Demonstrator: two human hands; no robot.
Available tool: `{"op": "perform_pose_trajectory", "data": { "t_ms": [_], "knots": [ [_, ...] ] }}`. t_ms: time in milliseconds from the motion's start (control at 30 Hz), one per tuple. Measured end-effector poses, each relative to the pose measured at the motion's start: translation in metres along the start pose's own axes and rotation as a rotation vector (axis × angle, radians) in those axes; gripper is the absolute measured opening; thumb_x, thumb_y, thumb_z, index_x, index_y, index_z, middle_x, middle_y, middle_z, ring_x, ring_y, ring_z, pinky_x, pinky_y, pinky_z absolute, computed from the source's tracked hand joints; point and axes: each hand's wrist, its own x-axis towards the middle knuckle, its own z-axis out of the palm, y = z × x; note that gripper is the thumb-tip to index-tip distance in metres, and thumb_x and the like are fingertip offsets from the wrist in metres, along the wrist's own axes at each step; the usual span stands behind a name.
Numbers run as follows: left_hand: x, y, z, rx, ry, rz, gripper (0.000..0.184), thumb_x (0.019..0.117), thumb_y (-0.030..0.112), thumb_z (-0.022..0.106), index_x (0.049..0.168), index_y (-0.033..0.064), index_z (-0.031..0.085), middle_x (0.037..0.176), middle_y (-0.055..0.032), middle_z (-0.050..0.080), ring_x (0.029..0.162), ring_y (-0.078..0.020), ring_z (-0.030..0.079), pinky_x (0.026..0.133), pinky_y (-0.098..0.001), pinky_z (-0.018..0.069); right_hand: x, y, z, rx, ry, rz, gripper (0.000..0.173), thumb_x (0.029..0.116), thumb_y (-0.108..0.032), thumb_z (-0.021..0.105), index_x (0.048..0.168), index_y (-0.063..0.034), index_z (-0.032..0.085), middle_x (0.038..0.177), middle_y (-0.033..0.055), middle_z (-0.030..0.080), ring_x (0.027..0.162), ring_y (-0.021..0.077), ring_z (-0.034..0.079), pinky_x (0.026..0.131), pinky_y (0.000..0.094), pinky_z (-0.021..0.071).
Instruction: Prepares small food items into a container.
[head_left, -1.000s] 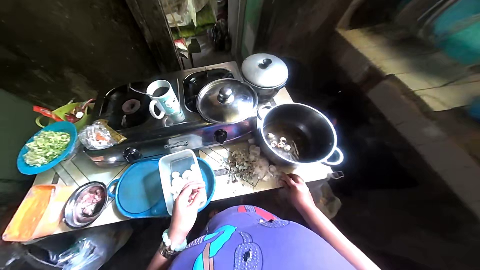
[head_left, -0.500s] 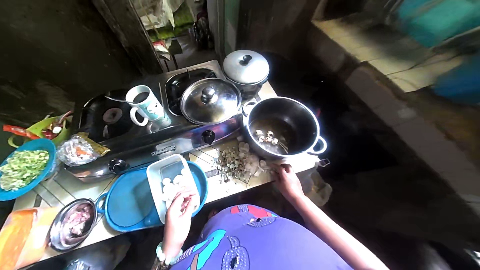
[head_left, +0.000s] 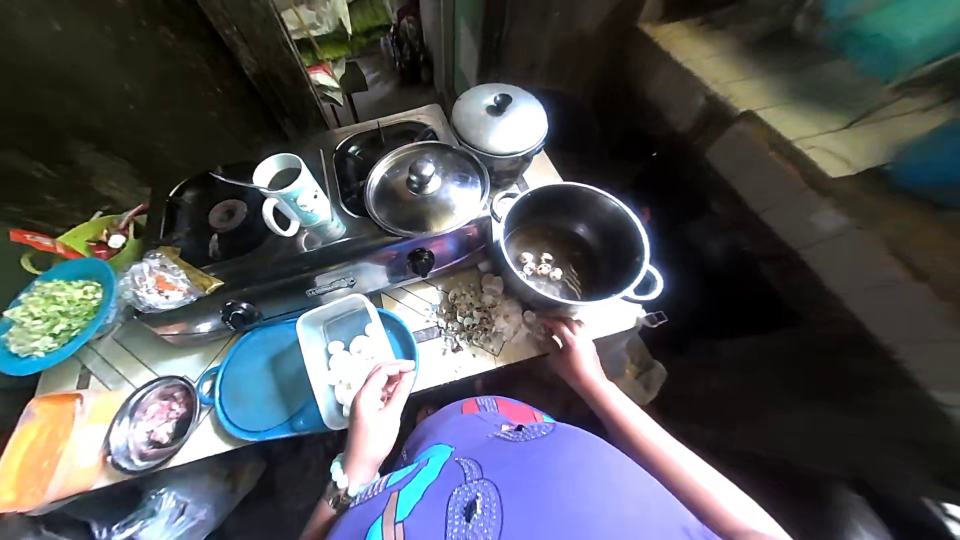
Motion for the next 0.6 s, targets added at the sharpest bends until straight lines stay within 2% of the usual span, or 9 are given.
{"op": "perform_pose_trajectory", "data": {
  "t_ms": [33,100,133,200,233,333,433,500,600],
  "knots": [
    [0.000,0.001,0.004,0.000,-0.033,-0.013,0.018,0.0947,0.003,0.059,0.107,-0.0059,0.068,0.112,-0.0107,0.069,0.095,-0.0093,0.070,0.084,-0.0241,0.0592,0.000,-0.014,0.001,0.074,0.027,-0.050,0.028,0.0953,-0.007,0.066,0.121,0.0024,0.072,0.117,0.0286,0.069,0.109,0.0465,0.066,0.097,0.0574,0.0521],
    [0.004,0.003,0.013,0.008,-0.109,-0.013,0.020,0.0955,0.003,0.062,0.111,-0.0074,0.068,0.115,-0.0142,0.069,0.099,-0.0127,0.070,0.087,-0.0272,0.0594,0.004,-0.052,0.002,0.252,-0.049,-0.112,0.028,0.0958,-0.009,0.066,0.121,0.0023,0.071,0.120,0.0226,0.070,0.102,0.0285,0.071,0.092,0.0393,0.0580],
    [0.009,0.004,0.019,0.030,-0.146,-0.005,0.025,0.0956,0.004,0.064,0.117,-0.0077,0.067,0.119,-0.0161,0.068,0.101,-0.0136,0.069,0.089,-0.0276,0.0588,0.008,-0.072,0.003,0.368,-0.133,-0.111,0.029,0.0961,-0.010,0.067,0.122,0.0040,0.069,0.120,0.0198,0.069,0.099,0.0202,0.072,0.090,0.0315,0.0594],
    [0.015,0.008,0.031,0.053,-0.202,0.006,0.042,0.0924,0.004,0.069,0.131,-0.0075,0.061,0.131,-0.0213,0.062,0.108,-0.0168,0.068,0.091,-0.0282,0.0585,0.012,-0.111,0.004,0.617,-0.319,-0.045,0.032,0.0949,-0.012,0.069,0.121,0.0049,0.063,0.112,0.0117,0.070,0.092,0.0098,0.071,0.084,0.0257,0.0598],
    [0.016,0.009,0.037,0.047,-0.206,0.027,0.047,0.0899,0.004,0.072,0.134,-0.0074,0.059,0.133,-0.0220,0.060,0.109,-0.0173,0.068,0.090,-0.0280,0.0587,0.013,-0.125,0.005,0.728,-0.389,-0.021,0.031,0.0933,-0.012,0.071,0.118,0.0038,0.062,0.105,0.0077,0.071,0.088,0.0075,0.071,0.082,0.0256,0.0603],
    [0.016,0.005,0.042,0.034,-0.094,0.160,0.038,0.0855,0.000,0.075,0.121,-0.0096,0.067,0.117,-0.0194,0.068,0.099,-0.0133,0.071,0.088,-0.0251,0.0600,0.013,-0.145,0.007,0.817,-0.446,-0.056,0.023,0.0916,-0.014,0.075,0.106,-0.0003,0.064,0.091,0.0001,0.072,0.078,0.0024,0.069,0.076,0.0229,0.0600],
    [0.014,0.007,0.036,0.039,-0.092,0.142,0.035,0.0855,-0.001,0.074,0.119,-0.0090,0.069,0.115,-0.0183,0.069,0.097,-0.0121,0.071,0.088,-0.0247,0.0595,0.016,-0.140,0.001,0.548,-0.335,-0.323,0.025,0.0974,-0.022,0.068,0.101,0.0013,0.075,0.096,0.0078,0.074,0.082,0.0035,0.067,0.077,0.0183,0.0550],
    [0.012,0.008,0.034,0.045,-0.119,0.094,0.036,0.0866,-0.001,0.073,0.122,-0.0084,0.068,0.119,-0.0191,0.068,0.097,-0.0121,0.071,0.088,-0.0245,0.0589,0.019,-0.139,-0.006,0.426,-0.285,-0.442,0.020,0.0955,-0.018,0.069,0.095,-0.0009,0.078,0.096,0.0125,0.074,0.082,0.0079,0.068,0.076,0.0182,0.0547],
    [0.008,0.009,0.036,0.070,-0.131,0.065,0.037,0.0865,-0.003,0.071,0.123,-0.0080,0.068,0.119,-0.0204,0.067,0.096,-0.0129,0.071,0.087,-0.0248,0.0591,0.021,-0.138,-0.010,0.356,-0.314,-0.531,0.017,0.0927,-0.016,0.069,0.091,-0.0018,0.078,0.091,0.0127,0.073,0.076,0.0080,0.064,0.069,0.0167,0.0506]
  ]
}}
